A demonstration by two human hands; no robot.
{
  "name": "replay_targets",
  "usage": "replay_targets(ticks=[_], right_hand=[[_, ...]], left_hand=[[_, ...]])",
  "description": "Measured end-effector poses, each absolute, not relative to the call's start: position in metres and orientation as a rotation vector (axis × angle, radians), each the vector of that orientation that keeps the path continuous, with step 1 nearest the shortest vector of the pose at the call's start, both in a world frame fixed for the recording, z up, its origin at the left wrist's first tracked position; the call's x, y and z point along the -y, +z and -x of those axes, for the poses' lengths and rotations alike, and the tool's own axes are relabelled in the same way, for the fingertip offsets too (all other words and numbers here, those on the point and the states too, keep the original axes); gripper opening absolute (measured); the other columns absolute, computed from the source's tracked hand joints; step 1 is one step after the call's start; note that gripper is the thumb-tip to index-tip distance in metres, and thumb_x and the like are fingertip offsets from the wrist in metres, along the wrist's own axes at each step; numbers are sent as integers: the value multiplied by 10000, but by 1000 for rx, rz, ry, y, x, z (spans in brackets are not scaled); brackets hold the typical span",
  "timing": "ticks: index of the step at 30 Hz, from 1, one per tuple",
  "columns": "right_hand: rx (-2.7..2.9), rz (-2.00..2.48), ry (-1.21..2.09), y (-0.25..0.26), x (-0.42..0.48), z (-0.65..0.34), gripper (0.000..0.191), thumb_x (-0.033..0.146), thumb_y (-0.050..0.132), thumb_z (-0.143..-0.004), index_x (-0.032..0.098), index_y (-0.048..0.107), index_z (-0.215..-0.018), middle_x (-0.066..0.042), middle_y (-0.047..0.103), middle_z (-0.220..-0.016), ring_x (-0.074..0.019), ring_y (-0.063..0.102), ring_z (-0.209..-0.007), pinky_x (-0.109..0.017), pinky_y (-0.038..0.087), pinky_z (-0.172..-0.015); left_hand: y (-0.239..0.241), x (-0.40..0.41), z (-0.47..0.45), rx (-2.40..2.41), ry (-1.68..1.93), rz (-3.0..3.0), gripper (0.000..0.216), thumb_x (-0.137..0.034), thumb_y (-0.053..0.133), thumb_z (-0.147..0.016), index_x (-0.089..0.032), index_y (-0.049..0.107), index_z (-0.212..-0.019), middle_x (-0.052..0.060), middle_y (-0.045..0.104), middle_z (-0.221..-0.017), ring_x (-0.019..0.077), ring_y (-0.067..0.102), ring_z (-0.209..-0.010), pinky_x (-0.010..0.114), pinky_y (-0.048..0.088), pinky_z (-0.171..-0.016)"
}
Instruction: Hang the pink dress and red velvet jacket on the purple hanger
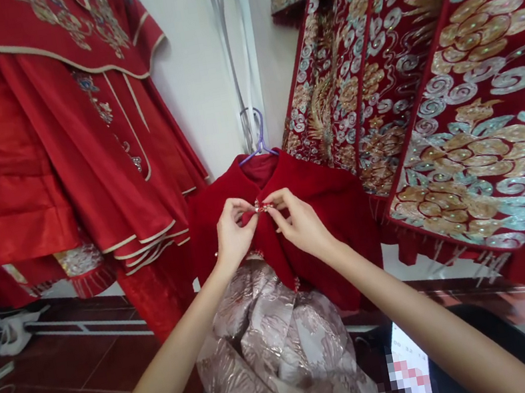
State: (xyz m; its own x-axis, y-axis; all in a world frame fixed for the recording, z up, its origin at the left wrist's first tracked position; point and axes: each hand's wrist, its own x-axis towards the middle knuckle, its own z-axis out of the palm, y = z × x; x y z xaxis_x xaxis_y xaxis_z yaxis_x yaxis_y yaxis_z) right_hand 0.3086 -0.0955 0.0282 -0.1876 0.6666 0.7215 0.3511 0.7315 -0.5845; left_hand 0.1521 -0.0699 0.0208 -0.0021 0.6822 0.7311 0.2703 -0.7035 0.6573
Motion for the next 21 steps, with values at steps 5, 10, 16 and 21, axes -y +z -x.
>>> replay_targets(ticks=[5, 10, 16, 21], right_hand=[[1834, 790, 291, 32, 93, -311, 201, 355, 505, -887, 234, 592, -1022, -71, 615, -1010, -205, 632, -881, -311, 614, -560], [1841, 793, 220, 33, 94, -312, 199, 335, 498, -895, 241, 619, -1023, -63, 637, -992, -205, 639, -865, -335, 604, -616], [1847, 821, 134, 32, 92, -315, 189, 340, 498, -894, 252, 622, -1007, -56, 650, -981, -213, 639, -872, -359, 594, -661], [1815, 823, 105, 31, 91, -315, 182, 318, 499, -892, 244, 621, -1005, -57, 652, -987, -202, 639, -862, -325, 590, -618]], left_hand=[[23, 71, -152, -1000, 1685, -1974, 102, -115, 588, -755, -194, 605, -818, 23, 695, -881, 145, 663, -828, 280, 514, -786], [29, 71, -151, -1050, 1631, -2098, 151, -76, 580, -731, -195, 626, -812, 15, 701, -851, 146, 659, -788, 285, 522, -772], [26, 73, -150, -1053, 1578, -2308, 181, -120, 548, -786, -221, 609, -922, 20, 689, -936, 157, 645, -841, 296, 509, -806], [27, 81, -147, -1060, 1584, -2411, 186, -145, 535, -802, -224, 613, -951, 23, 683, -953, 158, 635, -848, 290, 495, -805]])
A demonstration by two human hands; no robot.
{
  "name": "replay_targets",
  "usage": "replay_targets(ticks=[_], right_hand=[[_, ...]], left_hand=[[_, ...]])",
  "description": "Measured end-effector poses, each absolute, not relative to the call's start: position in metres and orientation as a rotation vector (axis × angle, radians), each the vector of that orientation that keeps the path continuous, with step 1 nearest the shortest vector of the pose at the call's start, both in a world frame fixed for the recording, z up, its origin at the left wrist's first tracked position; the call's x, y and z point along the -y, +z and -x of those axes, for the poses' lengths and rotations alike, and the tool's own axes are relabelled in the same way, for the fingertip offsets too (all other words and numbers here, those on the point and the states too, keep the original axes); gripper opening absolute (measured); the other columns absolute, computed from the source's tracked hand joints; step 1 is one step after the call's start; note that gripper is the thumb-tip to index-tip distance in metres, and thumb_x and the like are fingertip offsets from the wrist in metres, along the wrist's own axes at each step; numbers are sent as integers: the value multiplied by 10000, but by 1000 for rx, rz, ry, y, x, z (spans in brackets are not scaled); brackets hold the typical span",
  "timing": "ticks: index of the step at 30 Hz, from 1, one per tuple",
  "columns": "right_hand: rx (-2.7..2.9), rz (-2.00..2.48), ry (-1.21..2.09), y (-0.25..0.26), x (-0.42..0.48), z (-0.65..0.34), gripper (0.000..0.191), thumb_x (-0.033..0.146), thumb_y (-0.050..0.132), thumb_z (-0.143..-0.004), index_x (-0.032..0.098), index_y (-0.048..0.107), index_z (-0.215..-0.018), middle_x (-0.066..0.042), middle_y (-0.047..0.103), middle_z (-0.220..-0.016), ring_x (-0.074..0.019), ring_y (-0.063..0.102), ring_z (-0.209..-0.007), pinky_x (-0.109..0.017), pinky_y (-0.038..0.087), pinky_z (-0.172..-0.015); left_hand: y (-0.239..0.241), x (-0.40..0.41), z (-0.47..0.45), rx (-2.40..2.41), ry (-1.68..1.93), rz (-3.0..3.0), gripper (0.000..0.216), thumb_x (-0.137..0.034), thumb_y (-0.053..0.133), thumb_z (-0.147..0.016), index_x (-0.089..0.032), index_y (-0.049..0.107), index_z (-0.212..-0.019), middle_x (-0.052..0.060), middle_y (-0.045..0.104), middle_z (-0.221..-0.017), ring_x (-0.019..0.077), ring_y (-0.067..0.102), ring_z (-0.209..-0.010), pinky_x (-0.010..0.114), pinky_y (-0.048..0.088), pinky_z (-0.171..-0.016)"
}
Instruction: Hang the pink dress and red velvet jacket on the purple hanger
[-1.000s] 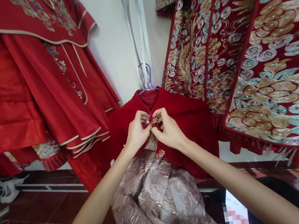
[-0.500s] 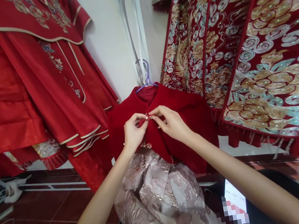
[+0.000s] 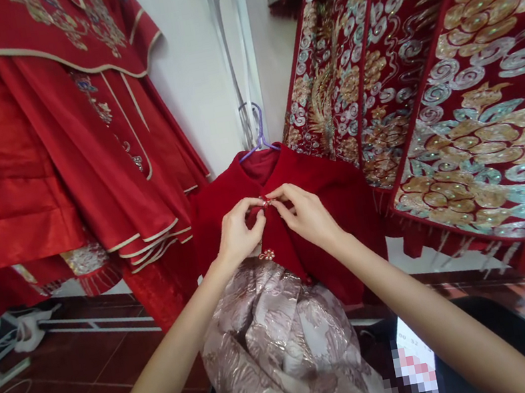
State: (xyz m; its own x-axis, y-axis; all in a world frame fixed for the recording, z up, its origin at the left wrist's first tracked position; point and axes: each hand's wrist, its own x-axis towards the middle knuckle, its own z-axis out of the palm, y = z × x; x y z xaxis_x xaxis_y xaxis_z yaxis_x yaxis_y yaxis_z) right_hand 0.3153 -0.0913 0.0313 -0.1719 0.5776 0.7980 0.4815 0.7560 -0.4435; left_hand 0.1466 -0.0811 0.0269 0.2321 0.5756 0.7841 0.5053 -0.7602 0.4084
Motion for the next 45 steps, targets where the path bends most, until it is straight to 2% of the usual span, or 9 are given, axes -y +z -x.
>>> replay_targets(ticks=[7, 15, 24, 28, 32, 37, 41, 43, 45], right_hand=[[1888, 818, 219, 37, 92, -324, 218, 364, 564, -858, 236, 633, -1022, -49, 676, -974, -200, 656, -860, -324, 583, -644], [1953, 829, 302, 48, 79, -329, 216, 395, 621, -803, 212, 633, -917, -40, 680, -876, -185, 657, -780, -304, 569, -616], [2054, 757, 266, 51, 72, -330, 264, 266, 604, -788, 216, 491, -1021, -43, 595, -947, -162, 604, -870, -296, 569, -709], [2008, 713, 279, 40, 69, -323, 233, 267, 576, -816, 212, 465, -1013, -46, 556, -960, -164, 594, -869, -326, 556, -753], [1761, 759, 308, 14, 98, -312, 373, 309, 594, -833, 229, 422, -1154, -84, 502, -1148, -190, 550, -1028, -364, 517, -872], [1679, 925, 322, -35, 139, -298, 346, 269, 546, -849, 253, 431, -1175, -78, 502, -1142, -194, 544, -962, -374, 515, -830], [1832, 1152, 179, -67, 130, -284, 692, 194, 662, -681, 212, 350, -1299, -122, 444, -1203, -285, 466, -1092, -488, 446, -941], [1751, 1237, 71, -78, 118, -280, 676, 166, 641, -668, 167, 353, -1280, -136, 446, -1159, -297, 455, -1091, -494, 427, -952], [1651, 1290, 43, -85, 109, -278, 590, 179, 610, -700, 150, 371, -1239, -128, 469, -1086, -280, 489, -1027, -458, 459, -896]], left_hand=[[30, 86, -147, -1059, 1542, -2434, 121, -310, 593, -802, -218, 632, -869, 15, 666, -834, 117, 600, -668, 239, 480, -634], [43, 72, -144, -998, 1383, -2591, 70, -253, 576, -794, -191, 606, -791, 5, 642, -761, 103, 555, -621, 218, 436, -603], [51, 71, -147, -1008, 1227, -2818, 126, -215, 511, -838, -185, 616, -775, 8, 617, -768, 122, 557, -672, 230, 399, -630], [35, 78, -159, -1204, 1398, -2495, 103, -197, 531, -825, -197, 631, -849, 25, 661, -843, 148, 606, -732, 257, 444, -697], [9, 90, -168, -1081, 1487, -1952, 235, -261, 556, -840, -179, 623, -1050, 81, 677, -1068, 178, 646, -897, 299, 495, -815], [-11, 106, -156, -827, 1389, -1704, 400, -423, 421, -925, -219, 574, -1233, 75, 544, -1344, 206, 494, -1250, 378, 355, -1083], [-19, 108, -137, -736, 1042, -1685, 476, -497, 394, -918, -276, 514, -1322, 43, 436, -1441, 226, 388, -1342, 417, 308, -1126], [-26, 106, -132, -750, 935, -1663, 514, -513, 399, -910, -276, 469, -1361, 40, 373, -1479, 230, 334, -1373, 420, 291, -1138], [-33, 103, -133, -755, 905, -1639, 543, -517, 395, -910, -276, 416, -1396, 31, 305, -1513, 227, 282, -1396, 415, 286, -1142]])
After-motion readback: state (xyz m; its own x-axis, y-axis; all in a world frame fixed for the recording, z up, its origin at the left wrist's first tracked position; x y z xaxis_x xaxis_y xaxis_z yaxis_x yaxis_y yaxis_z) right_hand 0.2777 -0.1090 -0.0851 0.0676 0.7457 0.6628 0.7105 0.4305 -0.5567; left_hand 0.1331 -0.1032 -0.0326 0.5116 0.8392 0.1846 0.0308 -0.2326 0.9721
